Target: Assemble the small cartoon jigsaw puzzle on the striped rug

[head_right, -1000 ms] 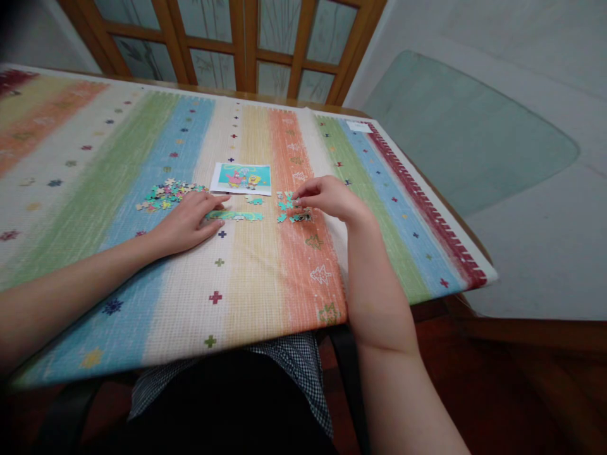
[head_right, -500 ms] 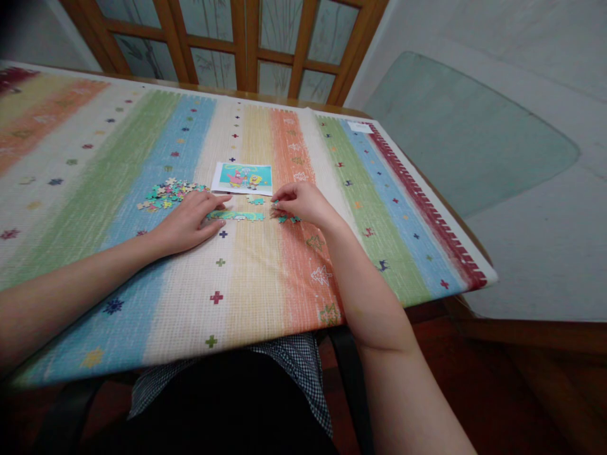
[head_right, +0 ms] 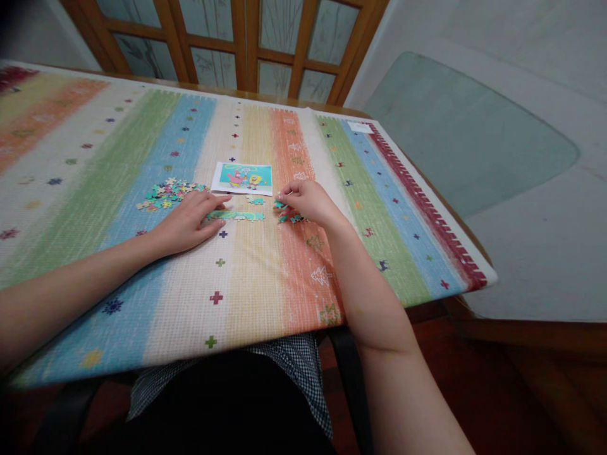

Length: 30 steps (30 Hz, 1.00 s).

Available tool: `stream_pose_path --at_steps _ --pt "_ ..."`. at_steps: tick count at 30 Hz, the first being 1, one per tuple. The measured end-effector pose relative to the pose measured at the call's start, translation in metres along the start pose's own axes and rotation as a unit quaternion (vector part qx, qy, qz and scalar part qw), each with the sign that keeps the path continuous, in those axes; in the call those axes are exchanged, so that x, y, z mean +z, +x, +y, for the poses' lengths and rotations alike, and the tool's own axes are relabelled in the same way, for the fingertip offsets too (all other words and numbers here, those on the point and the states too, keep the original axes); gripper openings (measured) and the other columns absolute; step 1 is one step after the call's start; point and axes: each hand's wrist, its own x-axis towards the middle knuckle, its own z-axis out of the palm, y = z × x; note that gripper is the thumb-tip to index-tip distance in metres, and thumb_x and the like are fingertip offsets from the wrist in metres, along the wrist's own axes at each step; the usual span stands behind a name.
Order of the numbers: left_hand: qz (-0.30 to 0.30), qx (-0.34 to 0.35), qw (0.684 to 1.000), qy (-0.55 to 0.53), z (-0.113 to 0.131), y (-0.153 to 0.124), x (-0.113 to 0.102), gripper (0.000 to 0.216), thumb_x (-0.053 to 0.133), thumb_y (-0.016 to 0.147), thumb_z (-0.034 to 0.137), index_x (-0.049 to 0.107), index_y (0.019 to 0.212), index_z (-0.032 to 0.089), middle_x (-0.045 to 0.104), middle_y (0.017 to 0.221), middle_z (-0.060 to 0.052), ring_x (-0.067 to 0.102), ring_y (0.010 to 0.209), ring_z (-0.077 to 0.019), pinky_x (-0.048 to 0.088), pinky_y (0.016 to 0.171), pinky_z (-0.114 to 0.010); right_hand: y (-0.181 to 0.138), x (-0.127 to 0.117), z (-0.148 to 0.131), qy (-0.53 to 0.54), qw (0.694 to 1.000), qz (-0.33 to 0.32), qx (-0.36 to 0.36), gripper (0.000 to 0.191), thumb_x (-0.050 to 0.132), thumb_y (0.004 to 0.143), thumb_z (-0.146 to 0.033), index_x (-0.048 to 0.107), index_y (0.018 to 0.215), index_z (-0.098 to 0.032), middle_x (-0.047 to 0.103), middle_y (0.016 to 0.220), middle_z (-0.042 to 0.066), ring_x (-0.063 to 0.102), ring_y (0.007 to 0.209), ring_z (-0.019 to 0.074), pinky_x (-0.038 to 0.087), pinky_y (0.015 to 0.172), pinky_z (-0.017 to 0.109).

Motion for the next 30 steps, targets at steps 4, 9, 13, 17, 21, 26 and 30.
stream_pose_path --at_steps 4,9,13,17,21,26,30 --pt "0.002 0.004 1.000 0.004 0.000 0.000 0.000 0.054 0.052 0.104 0.038 0.052 0.154 0.016 0.064 0.131 -0.016 0.054 0.126 -0.0325 0.041 0.116 -0.053 -0.001 -0.002 0.000 -0.001 1.000 -0.008 -0.002 0.024 0.082 0.096 -0.032 0.067 0.082 -0.019 0.081 0.087 0.009 0.073 0.071 0.0160 0.060 0.065 0.026" --pt "0.004 0.003 1.000 -0.003 0.000 0.000 0.000 0.054 0.054 0.104 0.038 0.052 0.154 0.020 0.065 0.131 -0.014 0.054 0.126 -0.0320 0.041 0.116 -0.053 -0.001 -0.002 0.000 0.006 1.000 -0.012 -0.006 0.020 0.079 0.096 -0.026 0.068 0.081 -0.020 0.079 0.081 0.006 0.073 0.071 0.0168 0.060 0.066 0.028" --pt "0.002 0.003 1.000 -0.002 0.001 0.000 -0.001 0.054 0.053 0.103 0.038 0.053 0.154 0.018 0.064 0.130 -0.015 0.054 0.126 -0.0330 0.041 0.116 -0.054 0.000 -0.002 0.001 0.017 1.000 -0.016 -0.013 0.018 0.079 0.096 -0.024 0.068 0.082 -0.021 0.078 0.079 0.005 0.074 0.073 0.0185 0.061 0.068 0.031" --pt "0.003 0.001 1.000 -0.002 0.000 0.000 0.000 0.054 0.053 0.104 0.039 0.053 0.154 0.020 0.064 0.132 -0.015 0.054 0.127 -0.0330 0.041 0.116 -0.055 0.000 -0.003 0.003 0.012 0.999 -0.024 -0.025 0.018 0.082 0.094 -0.031 0.070 0.084 -0.022 0.078 0.081 0.005 0.075 0.077 0.0197 0.062 0.069 0.031" --pt "0.002 0.001 1.000 0.001 0.001 0.000 0.000 0.054 0.052 0.104 0.040 0.053 0.153 0.019 0.064 0.132 -0.015 0.054 0.127 -0.0325 0.041 0.116 -0.053 0.001 -0.004 0.005 0.001 0.999 -0.022 -0.036 0.013 0.079 0.095 -0.029 0.072 0.086 -0.022 0.078 0.081 0.005 0.074 0.076 0.0190 0.061 0.068 0.030" --pt "-0.001 0.003 1.000 0.008 0.001 0.001 -0.001 0.054 0.051 0.104 0.039 0.053 0.153 0.016 0.064 0.132 -0.017 0.054 0.127 -0.0338 0.042 0.115 -0.055 0.005 -0.007 0.012 -0.009 0.999 -0.009 -0.038 0.021 0.083 0.091 -0.037 0.070 0.083 -0.022 0.077 0.079 0.006 0.073 0.072 0.0206 0.059 0.067 0.032" --pt "0.004 0.005 1.000 0.003 0.000 0.000 0.000 0.053 0.052 0.104 0.038 0.052 0.154 0.020 0.065 0.133 -0.015 0.054 0.127 -0.0331 0.041 0.115 -0.055 0.015 -0.022 0.024 -0.107 0.991 0.069 -0.046 0.028 0.084 0.088 -0.044 0.070 0.079 -0.021 0.077 0.079 0.007 0.073 0.078 0.0235 0.055 0.070 0.033"
